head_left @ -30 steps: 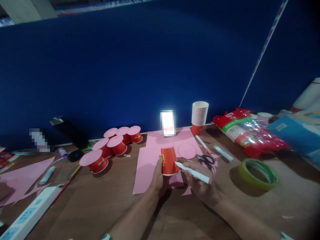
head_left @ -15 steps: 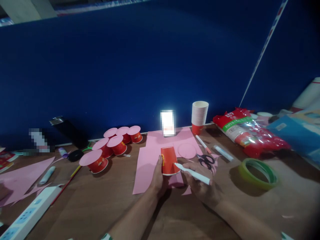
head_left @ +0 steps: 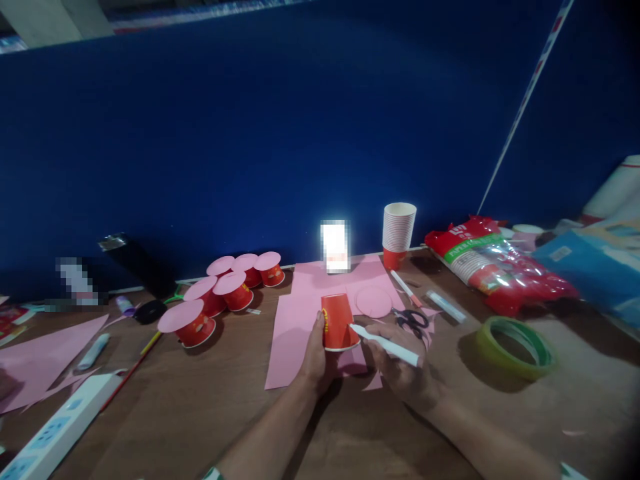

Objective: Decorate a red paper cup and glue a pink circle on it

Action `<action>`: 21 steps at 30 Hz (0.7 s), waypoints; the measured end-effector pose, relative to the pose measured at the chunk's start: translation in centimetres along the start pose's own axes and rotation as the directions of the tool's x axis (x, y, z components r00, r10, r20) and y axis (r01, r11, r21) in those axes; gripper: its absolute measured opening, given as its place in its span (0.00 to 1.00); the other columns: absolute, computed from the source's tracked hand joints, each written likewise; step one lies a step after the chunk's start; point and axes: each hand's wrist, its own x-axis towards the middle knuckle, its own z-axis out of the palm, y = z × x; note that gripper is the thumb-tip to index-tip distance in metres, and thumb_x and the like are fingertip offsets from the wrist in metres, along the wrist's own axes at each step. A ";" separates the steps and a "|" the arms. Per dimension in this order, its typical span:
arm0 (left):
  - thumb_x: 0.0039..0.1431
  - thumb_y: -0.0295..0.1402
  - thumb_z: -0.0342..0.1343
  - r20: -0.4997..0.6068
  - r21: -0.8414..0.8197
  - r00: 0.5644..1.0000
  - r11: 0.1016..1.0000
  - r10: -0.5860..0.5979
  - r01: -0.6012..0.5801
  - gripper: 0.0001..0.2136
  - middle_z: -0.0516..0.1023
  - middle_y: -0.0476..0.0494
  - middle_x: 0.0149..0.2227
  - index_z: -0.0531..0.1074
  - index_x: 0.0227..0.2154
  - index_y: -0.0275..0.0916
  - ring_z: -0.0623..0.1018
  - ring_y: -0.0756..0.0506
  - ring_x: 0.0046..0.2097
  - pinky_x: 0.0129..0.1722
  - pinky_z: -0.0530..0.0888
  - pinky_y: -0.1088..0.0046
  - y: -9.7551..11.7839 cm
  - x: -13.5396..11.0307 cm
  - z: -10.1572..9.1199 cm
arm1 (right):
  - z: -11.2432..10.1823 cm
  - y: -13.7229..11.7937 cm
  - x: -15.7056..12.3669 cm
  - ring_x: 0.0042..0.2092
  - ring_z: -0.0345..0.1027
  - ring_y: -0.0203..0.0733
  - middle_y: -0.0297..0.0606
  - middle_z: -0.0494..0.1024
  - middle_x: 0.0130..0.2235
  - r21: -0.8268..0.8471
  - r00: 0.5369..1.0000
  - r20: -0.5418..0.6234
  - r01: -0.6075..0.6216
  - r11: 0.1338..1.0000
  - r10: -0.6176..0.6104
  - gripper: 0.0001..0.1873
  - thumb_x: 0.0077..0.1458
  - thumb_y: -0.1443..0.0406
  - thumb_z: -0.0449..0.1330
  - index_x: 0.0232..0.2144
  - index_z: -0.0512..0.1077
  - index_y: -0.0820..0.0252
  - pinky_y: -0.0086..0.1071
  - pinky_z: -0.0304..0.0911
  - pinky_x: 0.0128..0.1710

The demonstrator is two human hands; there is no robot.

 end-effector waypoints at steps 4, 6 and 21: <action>0.57 0.51 0.52 0.044 -0.003 0.999 1.000 0.007 -0.007 0.27 0.80 0.33 0.39 0.73 0.44 0.28 0.78 0.37 0.44 0.50 0.71 0.61 0.0 0.1 0.0 | 0.0 0.0 0.1 0.40 0.75 0.45 0.42 0.79 0.39 -0.002 1.000 -0.003 0.015 1.000 -0.015 0.11 0.58 0.71 0.54 0.43 0.70 0.59 0.37 0.71 0.38; 0.57 0.51 0.52 0.059 0.001 0.998 1.000 0.008 -0.008 0.27 0.80 0.34 0.39 0.73 0.44 0.28 0.78 0.37 0.45 0.50 0.71 0.60 -0.1 0.1 -0.1 | 0.0 0.0 0.1 0.39 0.75 0.44 0.42 0.79 0.38 -0.004 1.000 -0.014 0.019 1.000 -0.019 0.10 0.59 0.71 0.54 0.42 0.70 0.59 0.36 0.71 0.37; 0.55 0.51 0.53 0.000 -0.006 1.000 1.000 -0.028 0.028 0.27 0.81 0.33 0.38 0.73 0.44 0.29 0.79 0.36 0.43 0.49 0.73 0.60 0.1 0.0 0.0 | -0.1 -0.3 0.1 0.36 0.76 0.44 0.40 0.80 0.34 -0.031 0.999 -0.023 0.028 0.999 -0.028 0.07 0.58 0.69 0.55 0.40 0.70 0.58 0.35 0.72 0.34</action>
